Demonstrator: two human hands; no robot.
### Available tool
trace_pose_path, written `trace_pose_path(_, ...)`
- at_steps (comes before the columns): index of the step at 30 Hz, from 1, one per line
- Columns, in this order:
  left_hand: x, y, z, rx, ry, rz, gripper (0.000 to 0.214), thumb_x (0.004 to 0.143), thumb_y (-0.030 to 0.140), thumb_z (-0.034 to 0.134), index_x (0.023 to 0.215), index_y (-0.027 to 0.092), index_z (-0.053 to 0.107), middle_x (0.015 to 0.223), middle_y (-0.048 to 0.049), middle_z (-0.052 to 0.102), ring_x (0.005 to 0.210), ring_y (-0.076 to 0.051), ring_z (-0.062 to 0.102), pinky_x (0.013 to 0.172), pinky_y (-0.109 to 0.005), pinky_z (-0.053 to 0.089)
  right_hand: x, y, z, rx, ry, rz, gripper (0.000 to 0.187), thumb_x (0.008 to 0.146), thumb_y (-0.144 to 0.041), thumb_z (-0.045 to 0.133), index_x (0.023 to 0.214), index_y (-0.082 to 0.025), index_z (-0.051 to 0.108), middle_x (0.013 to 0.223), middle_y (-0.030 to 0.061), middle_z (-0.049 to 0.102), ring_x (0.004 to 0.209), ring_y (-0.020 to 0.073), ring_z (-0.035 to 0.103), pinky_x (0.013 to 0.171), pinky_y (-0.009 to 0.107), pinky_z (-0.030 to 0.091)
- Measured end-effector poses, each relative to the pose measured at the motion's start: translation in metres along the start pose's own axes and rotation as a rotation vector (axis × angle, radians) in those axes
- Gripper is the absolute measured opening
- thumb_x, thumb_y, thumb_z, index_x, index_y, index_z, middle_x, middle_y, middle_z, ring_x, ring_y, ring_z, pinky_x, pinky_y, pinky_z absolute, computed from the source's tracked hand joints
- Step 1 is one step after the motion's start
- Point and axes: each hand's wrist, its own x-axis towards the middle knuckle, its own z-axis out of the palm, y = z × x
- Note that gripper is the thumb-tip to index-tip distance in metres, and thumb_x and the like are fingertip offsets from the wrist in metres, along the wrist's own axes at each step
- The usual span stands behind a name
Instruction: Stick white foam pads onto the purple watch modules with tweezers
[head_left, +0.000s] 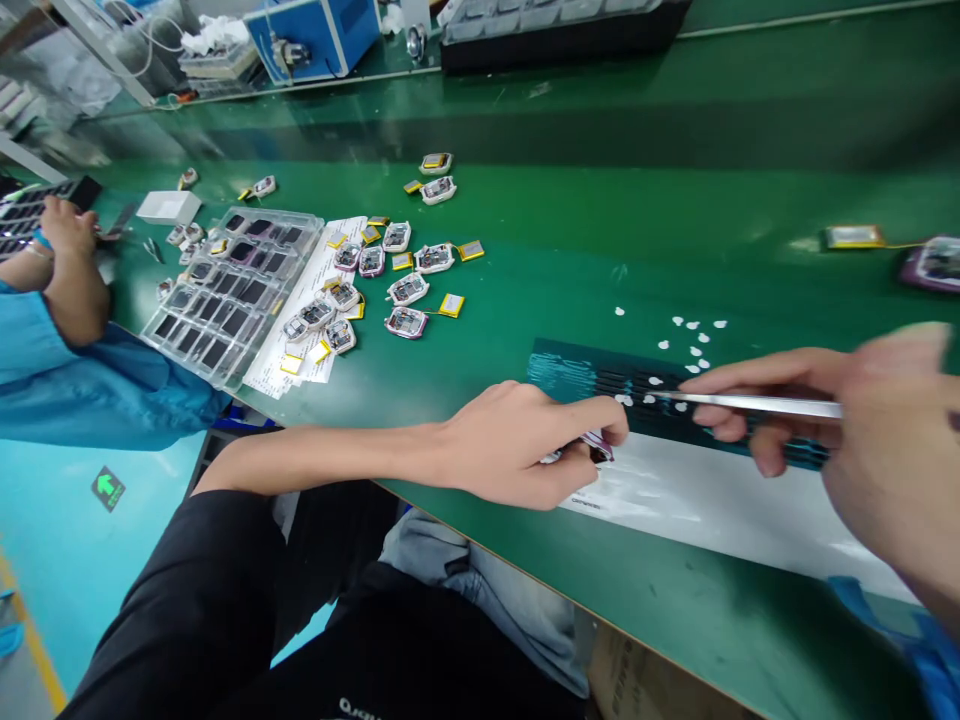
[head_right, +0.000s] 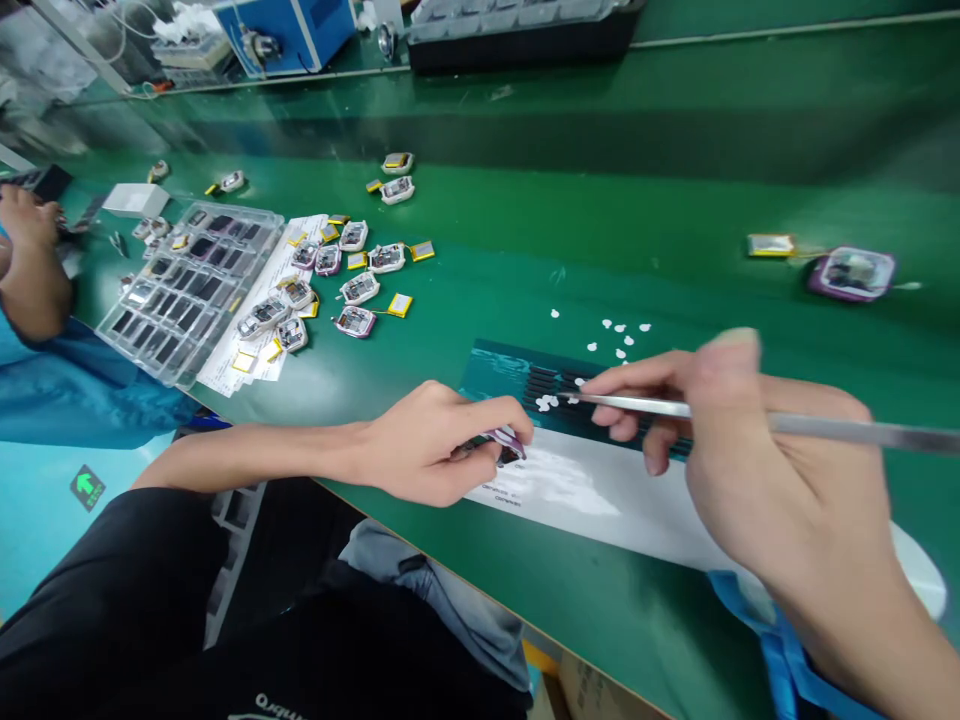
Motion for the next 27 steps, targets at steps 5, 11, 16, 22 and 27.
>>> trace_pose_path(5,0.002,-0.001,0.003,0.051,0.006,-0.02,0.029,0.086,0.023,0.042,0.109,0.021,0.06,0.064,0.0063,0.057,0.05,-0.011,0.042,0.054,-0.027,0.031,0.012,-0.003,0.001,0.117,-0.464,0.201,0.089,0.081,-0.101,0.037,0.073,-0.023,0.078,0.066,0.0145,0.07,0.051,0.0212,0.061,0.039,0.034,0.048)
trace_pose_path(11,0.002,-0.002,0.004,0.06,0.023,-0.024,0.028,0.088,0.024,0.04,0.107,0.021,0.06,0.065,0.0047,0.061,0.053,-0.012,0.046,0.056,-0.028,0.032,0.01,-0.012,0.015,0.14,-0.609,0.199,0.09,0.078,-0.104,0.04,0.072,-0.022,0.077,0.066,0.0118,0.072,0.051,0.0186,0.065,0.046,0.03,0.057)
trace_pose_path(16,0.003,-0.002,0.003,0.042,0.026,-0.061,0.025,0.089,0.026,0.041,0.103,0.021,0.062,0.066,0.0041,0.06,0.054,-0.012,0.046,0.057,-0.029,0.032,0.008,-0.012,0.019,0.19,-0.622,0.208,0.087,0.08,-0.101,0.041,0.069,-0.021,0.075,0.065,0.0121,0.072,0.053,0.0191,0.067,0.049,0.029,0.058)
trace_pose_path(22,0.003,-0.004,0.005,0.033,0.024,-0.05,0.025,0.09,0.025,0.043,0.102,0.022,0.064,0.066,0.0035,0.062,0.055,-0.012,0.048,0.058,-0.028,0.033,0.007,-0.001,0.021,0.249,-0.593,0.262,0.082,0.083,-0.097,0.046,0.07,-0.02,0.072,0.066,0.011,0.072,0.053,0.0175,0.066,0.05,0.029,0.058)
trace_pose_path(27,0.004,-0.005,0.003,0.018,0.026,-0.046,0.026,0.091,0.024,0.043,0.103,0.02,0.066,0.065,0.004,0.063,0.054,-0.011,0.047,0.057,-0.027,0.034,0.007,0.013,0.02,0.294,-0.571,0.329,0.08,0.086,-0.094,0.046,0.072,-0.02,0.071,0.065,0.0114,0.071,0.051,0.0189,0.065,0.047,0.031,0.052)
